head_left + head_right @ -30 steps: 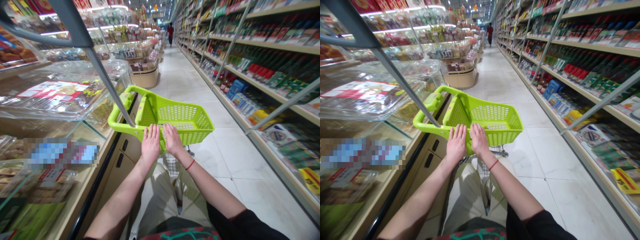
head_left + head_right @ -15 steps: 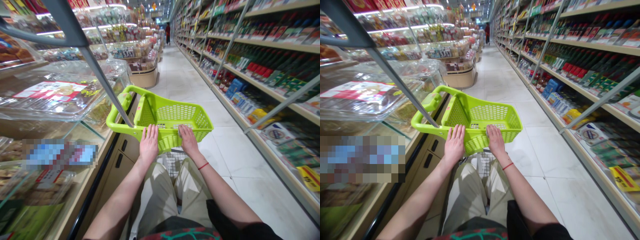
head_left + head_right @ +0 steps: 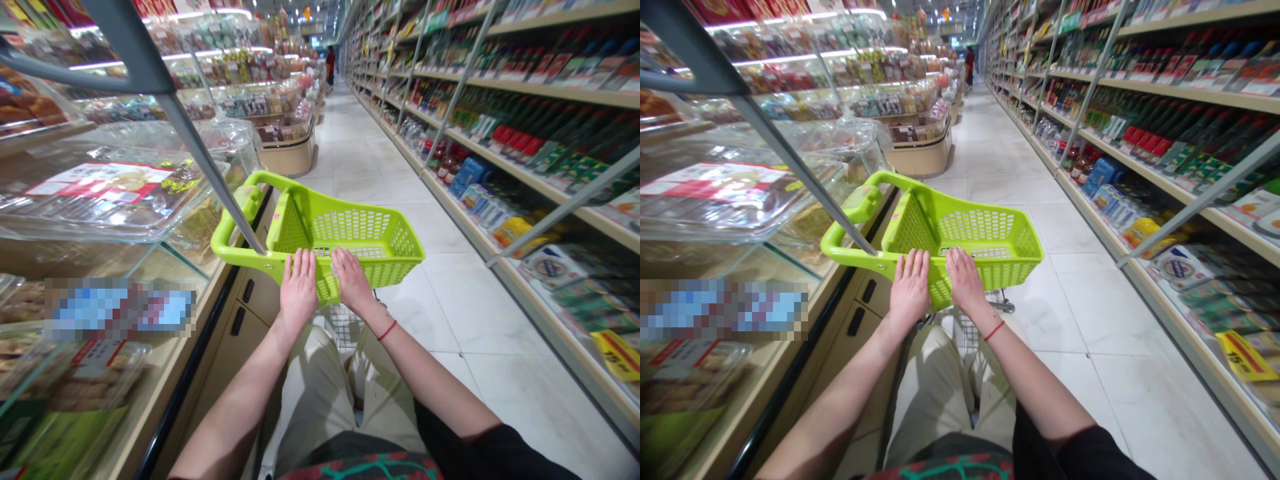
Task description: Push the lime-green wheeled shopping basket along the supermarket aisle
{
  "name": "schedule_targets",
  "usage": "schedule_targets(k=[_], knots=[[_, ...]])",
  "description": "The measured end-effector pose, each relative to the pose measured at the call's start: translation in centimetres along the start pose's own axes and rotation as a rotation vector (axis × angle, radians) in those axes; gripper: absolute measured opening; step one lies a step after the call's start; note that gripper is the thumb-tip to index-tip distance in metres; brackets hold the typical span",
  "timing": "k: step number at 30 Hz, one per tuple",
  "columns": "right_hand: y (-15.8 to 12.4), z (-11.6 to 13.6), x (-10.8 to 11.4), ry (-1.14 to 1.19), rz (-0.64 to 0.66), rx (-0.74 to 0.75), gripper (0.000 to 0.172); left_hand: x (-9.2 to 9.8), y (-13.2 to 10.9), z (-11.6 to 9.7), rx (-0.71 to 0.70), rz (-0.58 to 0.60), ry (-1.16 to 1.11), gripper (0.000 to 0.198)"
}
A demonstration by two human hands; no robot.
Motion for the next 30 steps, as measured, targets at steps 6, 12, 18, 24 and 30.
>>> schedule_targets(k=[6, 12, 18, 24, 30], knots=[[-0.6, -0.6, 0.0, 0.017, -0.049, 0.058, 0.068, 0.0, -0.1, 0.2, -0.005, 0.006, -0.012, 0.076], [-2.0, -4.3, 1.2, -0.064, -0.055, -0.031, 0.068, 0.2, -0.2, 0.3, -0.012, 0.002, -0.011, 0.076], [-2.8, -6.3, 2.1, -0.127, -0.094, -0.143, 0.064, 0.1, -0.2, 0.2, -0.003, -0.002, -0.019, 0.078], [-1.3, -2.9, 0.8, -0.075, -0.087, -0.163, 0.067, 0.2, -0.1, 0.1, 0.005, -0.006, -0.019, 0.077], [0.3, 1.0, 0.0, 0.025, -0.003, 0.013, 0.065, 0.1, -0.2, 0.2, 0.002, 0.001, -0.009, 0.076]])
Point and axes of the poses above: each hand's wrist, its own y-axis towards the middle knuckle, its own x-axis out of the back of the hand, z = x × y, the point moved 6 cm from there along y, towards the middle knuckle, and after that the axes turned 13 degrees about -z, right-handed, at the moved point
